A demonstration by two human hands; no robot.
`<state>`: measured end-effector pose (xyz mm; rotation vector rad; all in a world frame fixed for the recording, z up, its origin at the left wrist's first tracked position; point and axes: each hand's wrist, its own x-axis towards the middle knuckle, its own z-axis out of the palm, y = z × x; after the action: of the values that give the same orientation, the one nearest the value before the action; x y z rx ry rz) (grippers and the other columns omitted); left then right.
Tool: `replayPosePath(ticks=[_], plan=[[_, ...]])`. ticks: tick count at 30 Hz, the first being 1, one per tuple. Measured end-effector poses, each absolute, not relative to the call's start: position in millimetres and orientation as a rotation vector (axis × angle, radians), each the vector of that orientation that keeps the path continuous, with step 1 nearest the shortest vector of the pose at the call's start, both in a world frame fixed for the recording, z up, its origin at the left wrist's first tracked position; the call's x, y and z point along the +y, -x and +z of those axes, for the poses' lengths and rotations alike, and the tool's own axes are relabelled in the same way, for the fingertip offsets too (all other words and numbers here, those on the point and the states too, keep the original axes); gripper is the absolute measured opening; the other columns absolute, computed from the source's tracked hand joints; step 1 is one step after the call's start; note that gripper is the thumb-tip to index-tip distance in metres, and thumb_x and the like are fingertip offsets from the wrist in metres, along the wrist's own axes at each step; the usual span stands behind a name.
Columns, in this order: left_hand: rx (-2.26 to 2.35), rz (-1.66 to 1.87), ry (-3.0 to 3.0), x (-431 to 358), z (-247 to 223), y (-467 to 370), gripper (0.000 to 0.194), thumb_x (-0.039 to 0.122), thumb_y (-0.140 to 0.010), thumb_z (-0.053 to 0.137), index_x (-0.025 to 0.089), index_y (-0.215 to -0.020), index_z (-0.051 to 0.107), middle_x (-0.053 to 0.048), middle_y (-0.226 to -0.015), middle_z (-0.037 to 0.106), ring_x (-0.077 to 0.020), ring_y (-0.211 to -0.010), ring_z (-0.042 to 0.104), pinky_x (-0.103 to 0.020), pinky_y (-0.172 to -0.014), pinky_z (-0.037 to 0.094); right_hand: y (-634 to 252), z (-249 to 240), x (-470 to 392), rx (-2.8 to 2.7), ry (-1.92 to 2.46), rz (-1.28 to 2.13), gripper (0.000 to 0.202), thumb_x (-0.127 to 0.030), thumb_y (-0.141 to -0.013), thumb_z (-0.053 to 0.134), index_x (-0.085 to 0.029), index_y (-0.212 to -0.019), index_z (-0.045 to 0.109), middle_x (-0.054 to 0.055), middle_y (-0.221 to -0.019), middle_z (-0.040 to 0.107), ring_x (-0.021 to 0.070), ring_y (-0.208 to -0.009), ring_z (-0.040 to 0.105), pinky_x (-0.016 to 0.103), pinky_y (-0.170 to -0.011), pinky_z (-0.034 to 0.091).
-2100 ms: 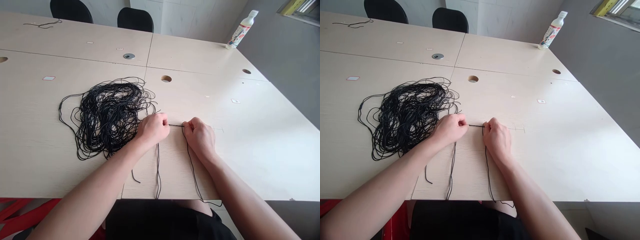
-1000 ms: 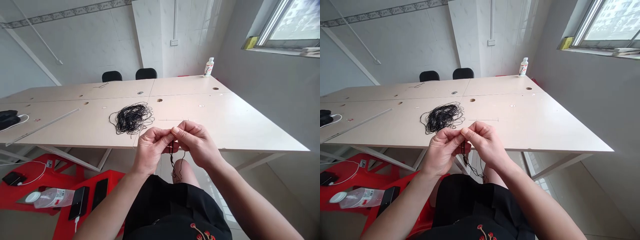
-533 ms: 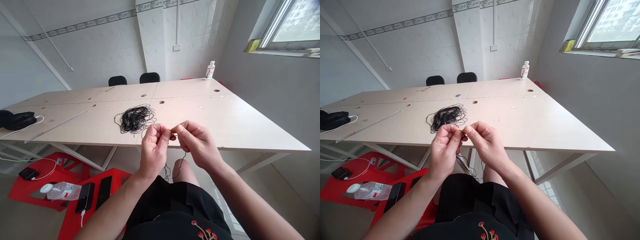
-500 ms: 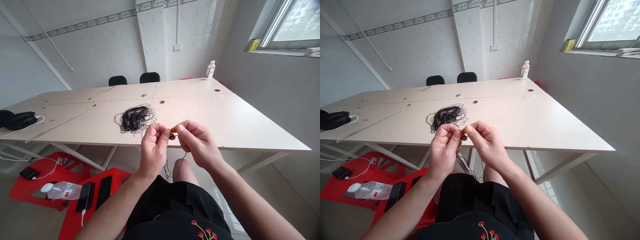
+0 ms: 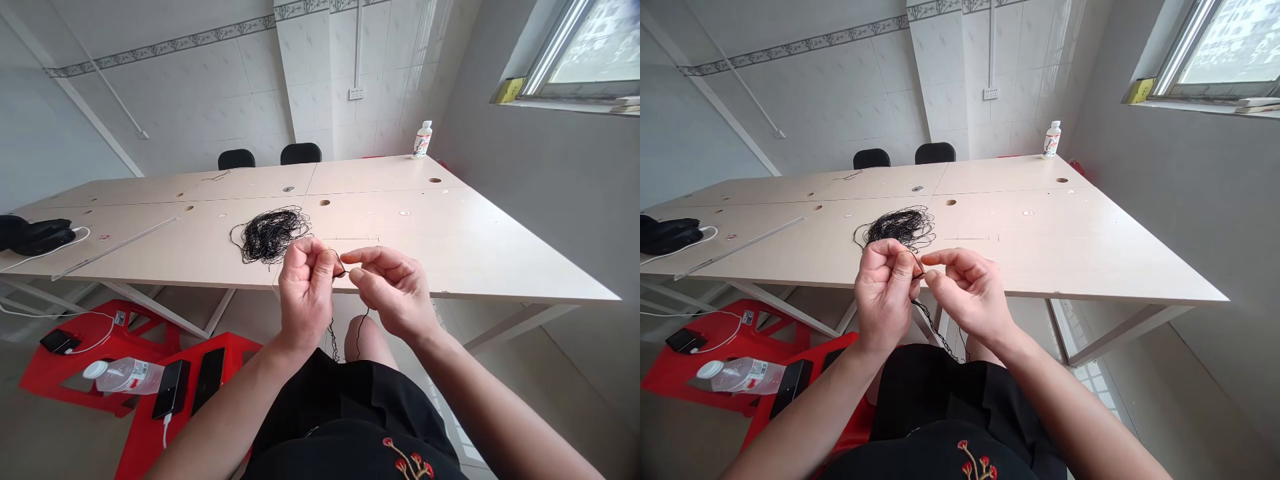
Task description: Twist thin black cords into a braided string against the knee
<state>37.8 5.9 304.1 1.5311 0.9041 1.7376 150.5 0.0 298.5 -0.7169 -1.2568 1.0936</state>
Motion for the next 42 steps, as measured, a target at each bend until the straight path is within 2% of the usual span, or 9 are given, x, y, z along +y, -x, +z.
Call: replayPosePath(ticks=[8,12,16,22,26,28,34,39,42], plan=[[0.947,1.454,-1.578,16.9,299.2,-30.7,0.016,0.036,-0.082,0.055,0.022,-0.081,0.047,0.003,-0.061,0.051,-0.0068,-0.05,0.048,-0.018,-0.042,0.036,-161.7,291.3,6.0,-1.54,0.965,0.699,0.019,-0.033,-0.075,0.064,-0.017,-0.064,0.063,-0.002,-0.054,0.054,0.0067,-0.05,0.042,0.022,-0.046,0.032],[0.92,1.166,-1.429,25.7,295.5,-16.9,0.022,0.038,-0.083,0.052,0.024,-0.097,0.041,0.005,-0.06,0.054,-0.005,-0.042,0.044,-0.016,-0.038,0.03,-170.2,281.9,14.8,-1.333,0.946,0.987,0.023,-0.033,-0.075,0.064,-0.016,-0.062,0.057,-0.006,-0.047,0.043,0.004,-0.043,0.032,0.02,-0.041,0.026],[0.901,0.996,-1.495,33.2,286.4,1.7,0.024,0.037,-0.084,0.051,0.025,-0.102,0.042,0.0,-0.079,0.061,-0.0025,-0.043,0.041,-0.015,-0.04,0.032,-180.3,267.7,26.0,-0.996,0.891,1.222,0.026,-0.033,-0.072,0.067,-0.017,-0.06,0.051,-0.01,-0.041,0.03,0.0028,-0.038,0.023,0.019,-0.037,0.018],[1.068,0.814,-2.036,44.8,279.8,12.7,0.031,0.033,-0.072,0.066,0.024,-0.101,0.063,-0.007,-0.106,0.059,-0.0139,-0.081,0.059,-0.024,-0.062,0.049,-195.5,256.2,32.4,-0.798,0.897,1.23,0.022,-0.03,-0.072,0.068,-0.018,-0.067,0.05,-0.011,-0.045,0.022,0.0028,-0.04,0.016,0.018,-0.036,0.014],[0.957,0.887,-2.039,56.2,285.2,-6.1,0.023,0.028,-0.083,0.053,0.022,-0.101,0.064,-0.009,-0.116,0.06,-0.02,-0.112,0.053,-0.033,-0.085,0.048,-202.4,258.9,28.9,-0.841,0.913,1.195,0.02,-0.032,-0.074,0.067,-0.018,-0.069,0.052,-0.011,-0.046,0.022,0.0033,-0.04,0.017,0.019,-0.037,0.014],[0.817,0.885,-1.931,63.8,287.4,-21.3,0.024,0.027,-0.08,0.056,0.021,-0.103,0.062,-0.01,-0.116,0.06,-0.0195,-0.108,0.056,-0.031,-0.081,0.05,-202.8,261.8,27.2,-0.88,0.91,1.222,0.02,-0.033,-0.074,0.066,-0.018,-0.07,0.053,-0.01,-0.045,0.024,0.0035,-0.04,0.018,0.019,-0.037,0.015],[0.623,0.808,-1.695,93.6,296.4,-52.7,0.026,0.019,-0.072,0.066,0.019,-0.096,0.055,-0.002,-0.071,0.066,-0.0141,-0.072,0.065,-0.029,-0.069,0.05,-202.1,266.2,20.7,-0.91,0.931,1.225,0.02,-0.034,-0.074,0.066,-0.017,-0.069,0.055,-0.01,-0.043,0.027,0.0032,-0.04,0.02,0.019,-0.038,0.016],[0.831,1.216,-2.01,82.9,299.9,-64.5,0.016,0.009,-0.073,0.058,0.019,-0.085,0.058,-0.004,-0.09,0.064,-0.0118,-0.077,0.058,-0.026,-0.07,0.047,-198.2,263.8,17.9,-0.836,0.895,1.22,0.019,-0.032,-0.075,0.065,-0.017,-0.068,0.055,-0.01,-0.043,0.029,0.003,-0.04,0.021,0.019,-0.039,0.018],[0.886,1.177,-2.06,57.9,294.6,-66.8,0.006,0.017,-0.077,0.056,0.019,-0.081,0.06,-0.003,-0.079,0.063,-0.0134,-0.075,0.057,-0.029,-0.07,0.047,-193.6,260.9,19.4,-0.788,0.875,1.205,0.021,-0.033,-0.073,0.066,-0.017,-0.066,0.054,-0.01,-0.043,0.03,0.0035,-0.04,0.021,0.02,-0.039,0.018]])
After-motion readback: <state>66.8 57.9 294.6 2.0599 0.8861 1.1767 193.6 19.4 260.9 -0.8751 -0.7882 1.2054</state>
